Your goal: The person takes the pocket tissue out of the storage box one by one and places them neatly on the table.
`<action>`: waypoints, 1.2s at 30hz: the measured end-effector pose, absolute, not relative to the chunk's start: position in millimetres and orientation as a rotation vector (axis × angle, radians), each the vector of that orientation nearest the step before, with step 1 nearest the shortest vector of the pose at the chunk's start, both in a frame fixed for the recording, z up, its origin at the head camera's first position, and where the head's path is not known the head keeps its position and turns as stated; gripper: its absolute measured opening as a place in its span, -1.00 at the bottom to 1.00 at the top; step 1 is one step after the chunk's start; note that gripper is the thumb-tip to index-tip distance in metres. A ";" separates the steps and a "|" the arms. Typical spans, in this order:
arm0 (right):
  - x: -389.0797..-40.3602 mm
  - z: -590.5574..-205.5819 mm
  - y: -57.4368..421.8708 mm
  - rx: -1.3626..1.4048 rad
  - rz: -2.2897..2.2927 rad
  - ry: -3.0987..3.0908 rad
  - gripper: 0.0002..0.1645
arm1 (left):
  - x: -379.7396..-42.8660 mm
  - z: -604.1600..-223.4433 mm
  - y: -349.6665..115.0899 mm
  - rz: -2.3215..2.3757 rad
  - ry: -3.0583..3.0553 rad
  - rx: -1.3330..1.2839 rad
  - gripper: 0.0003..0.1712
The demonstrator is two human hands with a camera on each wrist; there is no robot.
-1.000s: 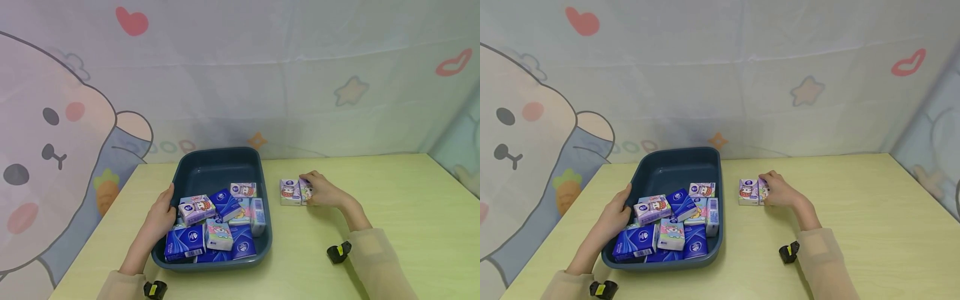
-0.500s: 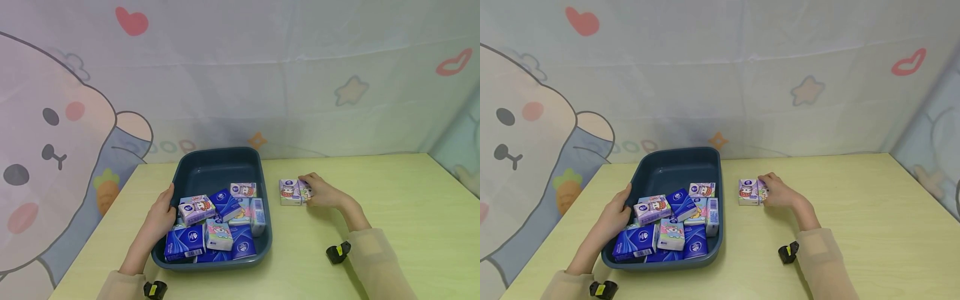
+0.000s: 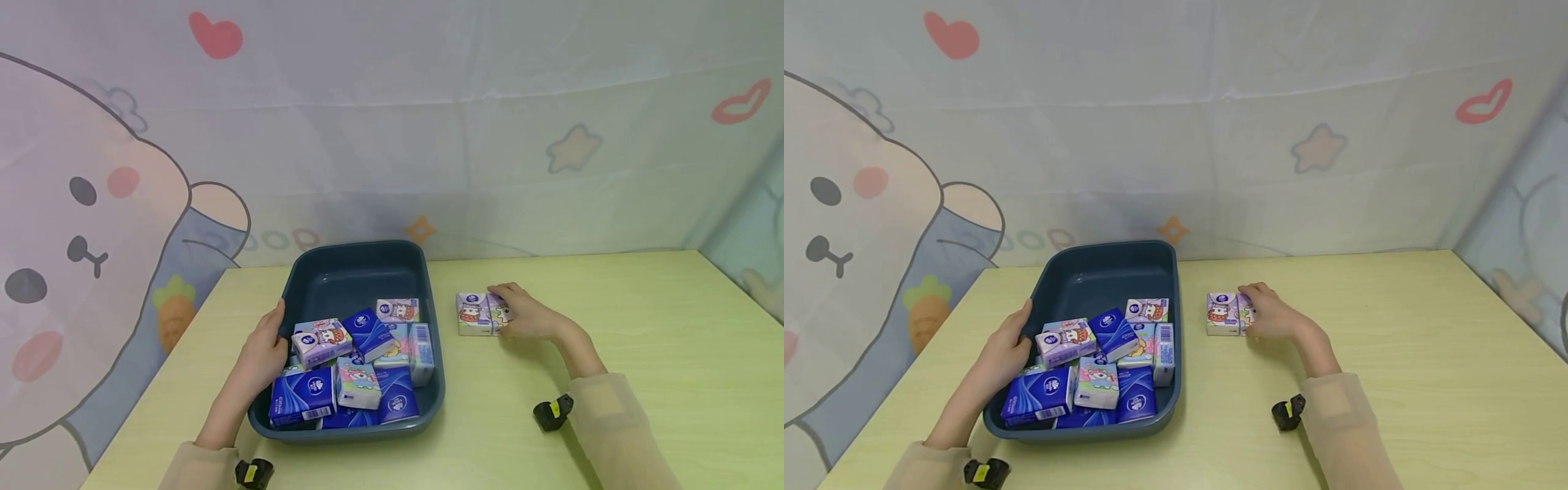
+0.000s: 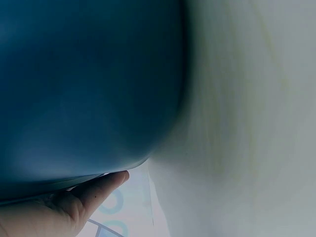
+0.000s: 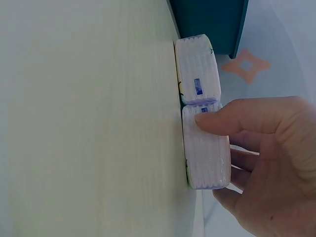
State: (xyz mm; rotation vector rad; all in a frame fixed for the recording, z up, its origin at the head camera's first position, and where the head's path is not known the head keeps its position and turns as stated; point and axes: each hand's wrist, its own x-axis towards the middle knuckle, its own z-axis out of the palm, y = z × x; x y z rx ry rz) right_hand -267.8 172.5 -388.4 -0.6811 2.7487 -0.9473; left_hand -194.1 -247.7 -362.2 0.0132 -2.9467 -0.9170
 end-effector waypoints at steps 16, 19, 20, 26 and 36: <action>-260.2 -366.8 168.7 -0.641 -0.917 2.782 0.04 | -193.7 -362.2 -247.1 -0.921 -2.956 0.020 -0.31; -255.2 -357.3 166.3 -0.650 -0.918 2.781 0.00 | -192.9 -361.7 -246.6 -0.924 -2.957 0.025 -0.31; -253.7 -354.5 165.3 -0.655 -0.916 2.784 -0.01 | -192.6 -361.6 -246.4 -0.922 -2.957 0.025 -0.31; -241.8 -335.5 153.7 -0.702 -0.898 2.820 -0.04 | -192.4 -361.3 -246.4 -0.927 -2.956 0.022 -0.30; -215.7 -311.3 119.8 -0.914 -0.766 2.901 -0.08 | -193.2 -361.3 -247.4 -0.929 -2.959 0.025 -0.30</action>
